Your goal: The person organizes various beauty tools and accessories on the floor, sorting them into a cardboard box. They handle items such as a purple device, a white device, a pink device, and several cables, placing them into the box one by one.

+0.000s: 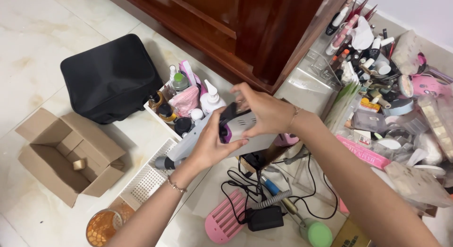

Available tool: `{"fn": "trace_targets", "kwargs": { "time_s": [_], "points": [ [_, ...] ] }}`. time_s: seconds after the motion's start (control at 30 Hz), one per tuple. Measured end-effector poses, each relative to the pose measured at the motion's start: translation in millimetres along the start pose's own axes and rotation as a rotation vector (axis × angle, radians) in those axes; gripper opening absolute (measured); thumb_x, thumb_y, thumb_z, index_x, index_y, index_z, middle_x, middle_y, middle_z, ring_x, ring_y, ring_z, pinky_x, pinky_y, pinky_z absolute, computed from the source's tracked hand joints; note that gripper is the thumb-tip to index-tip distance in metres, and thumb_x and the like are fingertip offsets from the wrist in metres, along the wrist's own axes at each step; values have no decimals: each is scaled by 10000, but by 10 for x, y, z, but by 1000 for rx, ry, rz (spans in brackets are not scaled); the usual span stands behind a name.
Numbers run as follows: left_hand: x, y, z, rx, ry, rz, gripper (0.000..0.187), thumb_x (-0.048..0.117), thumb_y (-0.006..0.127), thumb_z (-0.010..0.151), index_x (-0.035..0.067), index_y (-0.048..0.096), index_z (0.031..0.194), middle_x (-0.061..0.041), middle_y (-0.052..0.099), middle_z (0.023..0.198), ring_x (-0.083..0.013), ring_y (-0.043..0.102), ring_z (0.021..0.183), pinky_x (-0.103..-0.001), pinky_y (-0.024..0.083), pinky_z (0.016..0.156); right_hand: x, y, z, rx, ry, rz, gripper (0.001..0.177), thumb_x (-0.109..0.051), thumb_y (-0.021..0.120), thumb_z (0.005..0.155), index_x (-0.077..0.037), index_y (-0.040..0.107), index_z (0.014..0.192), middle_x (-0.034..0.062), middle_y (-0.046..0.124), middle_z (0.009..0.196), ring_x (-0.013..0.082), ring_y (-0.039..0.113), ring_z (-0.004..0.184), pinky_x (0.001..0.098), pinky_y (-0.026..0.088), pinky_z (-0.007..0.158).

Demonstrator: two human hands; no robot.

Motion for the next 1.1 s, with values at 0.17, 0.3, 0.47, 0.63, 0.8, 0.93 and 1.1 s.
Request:
{"fn": "trace_targets", "kwargs": {
  "time_s": [0.17, 0.3, 0.47, 0.63, 0.8, 0.93, 1.1],
  "points": [
    [-109, -116, 7, 115, -15, -104, 993, 355, 974, 777, 151, 397, 1559, -240, 565, 1499, -482, 537, 1442, -589, 464, 1172, 285, -361, -353, 313, 99, 63, 1027, -343, 971, 769, -12, 398, 1555, 276, 625, 1466, 463, 580, 1413, 587, 442, 1189],
    [-54, -197, 43, 173, 15, -101, 984, 311, 969, 789, 137, 384, 1561, -233, 542, 1538, -467, 489, 1487, -587, 405, 1227, 1222, -283, -815, 282, 555, -47, 1088, -677, 917, 715, -19, 566, 1506, 272, 593, 1521, 447, 541, 1467, 567, 402, 1266],
    [27, -183, -1, 192, 31, -116, 926, 271, 956, 801, 93, 409, 1527, -283, 555, 1496, -501, 504, 1461, -606, 416, 1214, 1840, 376, -862, 163, 791, -177, 1239, -670, 947, 662, -193, 376, 1653, 251, 507, 1565, 448, 606, 1409, 533, 504, 1191],
    [8, -155, -2, 202, 31, -137, 925, 249, 953, 796, 86, 413, 1530, -284, 561, 1496, -493, 498, 1473, -605, 409, 1225, 2119, 388, -785, 186, 886, -588, 1168, -635, 972, 639, -297, 415, 1609, 178, 522, 1480, 432, 541, 1415, 491, 446, 1124],
    [-6, -182, -18, 219, 2, -161, 896, 236, 955, 801, 111, 429, 1515, -266, 558, 1501, -466, 484, 1497, -592, 374, 1255, 2276, 310, -845, 7, 942, -272, 976, -469, 922, 698, -229, 453, 1519, 239, 655, 1420, 462, 636, 1363, 515, 536, 1086],
    [-82, -144, -15, 206, -23, -157, 908, 251, 968, 788, 144, 430, 1511, -236, 558, 1515, -434, 480, 1510, -573, 375, 1266, 2276, 237, -974, 21, 1023, -322, 972, -560, 944, 701, -323, 489, 1526, 242, 576, 1475, 499, 561, 1401, 570, 521, 1085],
    [-17, -136, -37, 200, -37, -161, 879, 245, 949, 804, 130, 431, 1505, -261, 548, 1521, -454, 474, 1510, -587, 366, 1266, 2492, 367, -991, 91, 986, -293, 888, -515, 852, 765, -308, 476, 1542, 224, 702, 1393, 416, 704, 1300, 485, 588, 1052]
  ]
}}
Point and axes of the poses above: each hand's wrist, its own z-axis towards the middle knuckle, its own y-axis out of the palm, x = y × z, the point moved 9 cm from there along z, towards the middle knuckle
